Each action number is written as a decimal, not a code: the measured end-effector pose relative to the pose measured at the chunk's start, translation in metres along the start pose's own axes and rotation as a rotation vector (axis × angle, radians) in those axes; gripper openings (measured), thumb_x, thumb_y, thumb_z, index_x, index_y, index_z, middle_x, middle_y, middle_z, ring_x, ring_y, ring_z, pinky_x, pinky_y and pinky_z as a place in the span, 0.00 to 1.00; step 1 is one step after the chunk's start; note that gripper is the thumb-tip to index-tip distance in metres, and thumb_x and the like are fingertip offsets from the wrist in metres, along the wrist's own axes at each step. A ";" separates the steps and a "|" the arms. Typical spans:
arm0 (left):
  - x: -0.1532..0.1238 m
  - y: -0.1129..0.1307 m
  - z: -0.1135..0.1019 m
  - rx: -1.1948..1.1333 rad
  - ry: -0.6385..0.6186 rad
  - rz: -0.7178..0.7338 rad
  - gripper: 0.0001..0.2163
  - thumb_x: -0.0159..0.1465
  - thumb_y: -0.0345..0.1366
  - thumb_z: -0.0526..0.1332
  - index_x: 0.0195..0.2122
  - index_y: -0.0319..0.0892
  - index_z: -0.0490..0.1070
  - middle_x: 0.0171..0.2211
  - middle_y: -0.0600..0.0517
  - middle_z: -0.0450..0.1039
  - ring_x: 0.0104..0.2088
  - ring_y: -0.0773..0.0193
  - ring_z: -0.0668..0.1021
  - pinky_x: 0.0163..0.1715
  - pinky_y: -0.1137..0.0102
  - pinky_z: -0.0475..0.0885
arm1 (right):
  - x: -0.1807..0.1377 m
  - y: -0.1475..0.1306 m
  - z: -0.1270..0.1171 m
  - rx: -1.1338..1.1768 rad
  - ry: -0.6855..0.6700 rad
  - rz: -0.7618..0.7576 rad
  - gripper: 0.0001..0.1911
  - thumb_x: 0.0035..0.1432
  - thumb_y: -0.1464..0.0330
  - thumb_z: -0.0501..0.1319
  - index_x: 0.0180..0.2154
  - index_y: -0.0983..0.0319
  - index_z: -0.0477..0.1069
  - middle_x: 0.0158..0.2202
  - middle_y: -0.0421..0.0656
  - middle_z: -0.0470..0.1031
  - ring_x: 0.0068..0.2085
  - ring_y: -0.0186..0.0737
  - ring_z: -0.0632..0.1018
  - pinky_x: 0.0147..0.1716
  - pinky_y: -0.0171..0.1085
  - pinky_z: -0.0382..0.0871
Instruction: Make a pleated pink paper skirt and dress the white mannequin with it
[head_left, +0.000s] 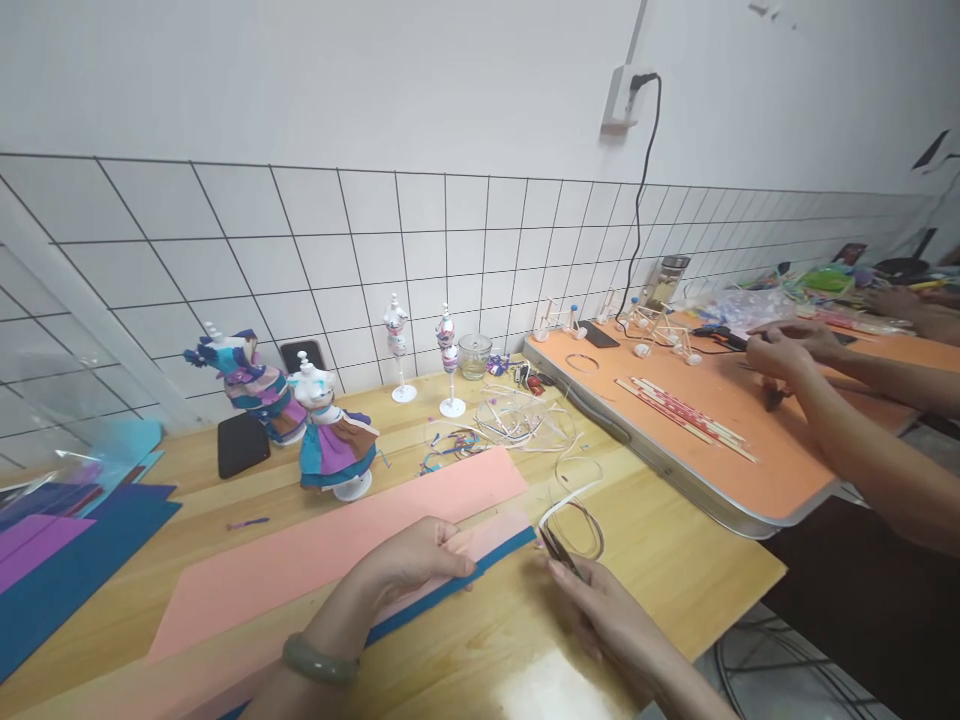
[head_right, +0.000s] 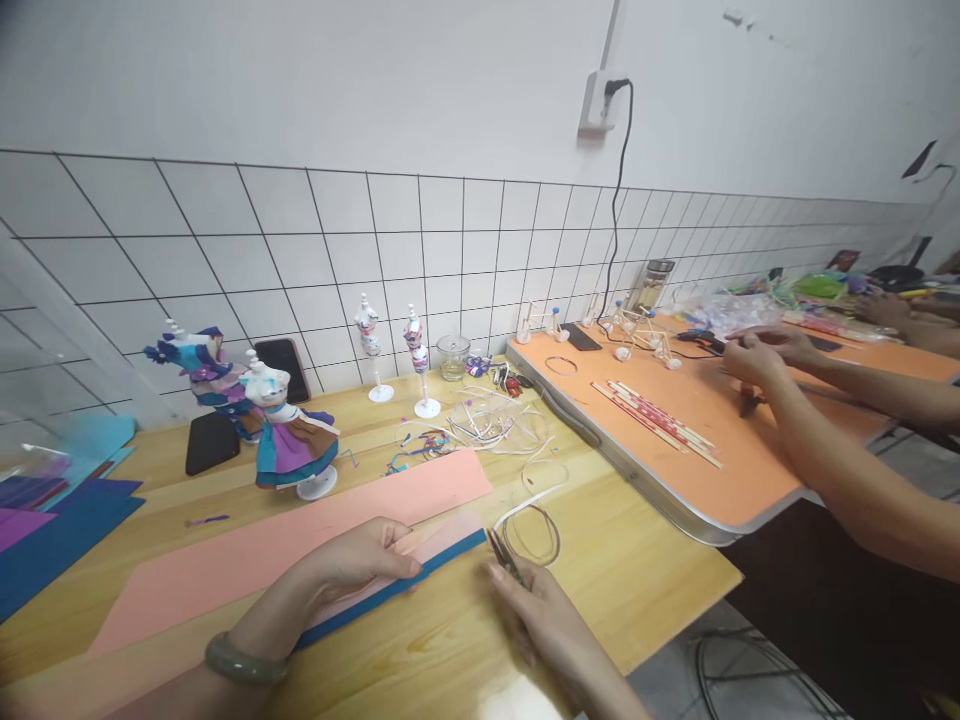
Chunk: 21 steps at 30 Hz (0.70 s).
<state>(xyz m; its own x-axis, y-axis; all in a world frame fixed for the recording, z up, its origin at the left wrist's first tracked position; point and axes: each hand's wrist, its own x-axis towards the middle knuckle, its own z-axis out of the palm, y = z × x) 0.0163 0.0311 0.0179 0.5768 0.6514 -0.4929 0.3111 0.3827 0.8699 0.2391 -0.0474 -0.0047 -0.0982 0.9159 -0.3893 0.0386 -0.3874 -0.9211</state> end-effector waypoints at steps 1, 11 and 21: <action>-0.001 0.000 0.002 0.005 -0.002 0.015 0.08 0.42 0.36 0.65 0.21 0.39 0.69 0.19 0.57 0.68 0.23 0.67 0.68 0.26 0.73 0.60 | 0.000 0.000 0.002 -0.005 0.048 -0.036 0.28 0.49 0.44 0.58 0.36 0.63 0.65 0.11 0.27 0.50 0.11 0.24 0.51 0.11 0.26 0.46; -0.016 0.009 0.014 0.243 0.053 0.063 0.11 0.44 0.35 0.65 0.29 0.39 0.70 0.21 0.59 0.62 0.23 0.69 0.64 0.22 0.75 0.56 | 0.011 0.004 0.011 0.113 0.189 -0.091 0.26 0.46 0.48 0.63 0.19 0.58 0.53 0.10 0.27 0.46 0.12 0.24 0.50 0.10 0.28 0.49; -0.038 0.013 -0.003 0.489 0.141 0.035 0.10 0.43 0.37 0.65 0.22 0.41 0.65 0.24 0.59 0.62 0.28 0.66 0.65 0.24 0.74 0.56 | 0.001 -0.017 -0.021 -0.069 0.366 -0.249 0.25 0.50 0.53 0.62 0.16 0.60 0.55 0.10 0.33 0.56 0.15 0.28 0.57 0.17 0.32 0.51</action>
<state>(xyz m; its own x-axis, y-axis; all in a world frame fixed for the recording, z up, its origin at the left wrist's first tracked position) -0.0043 0.0134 0.0475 0.4962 0.7534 -0.4315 0.6299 0.0297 0.7761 0.2593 -0.0378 0.0108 0.2447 0.9621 -0.1201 0.1255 -0.1542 -0.9800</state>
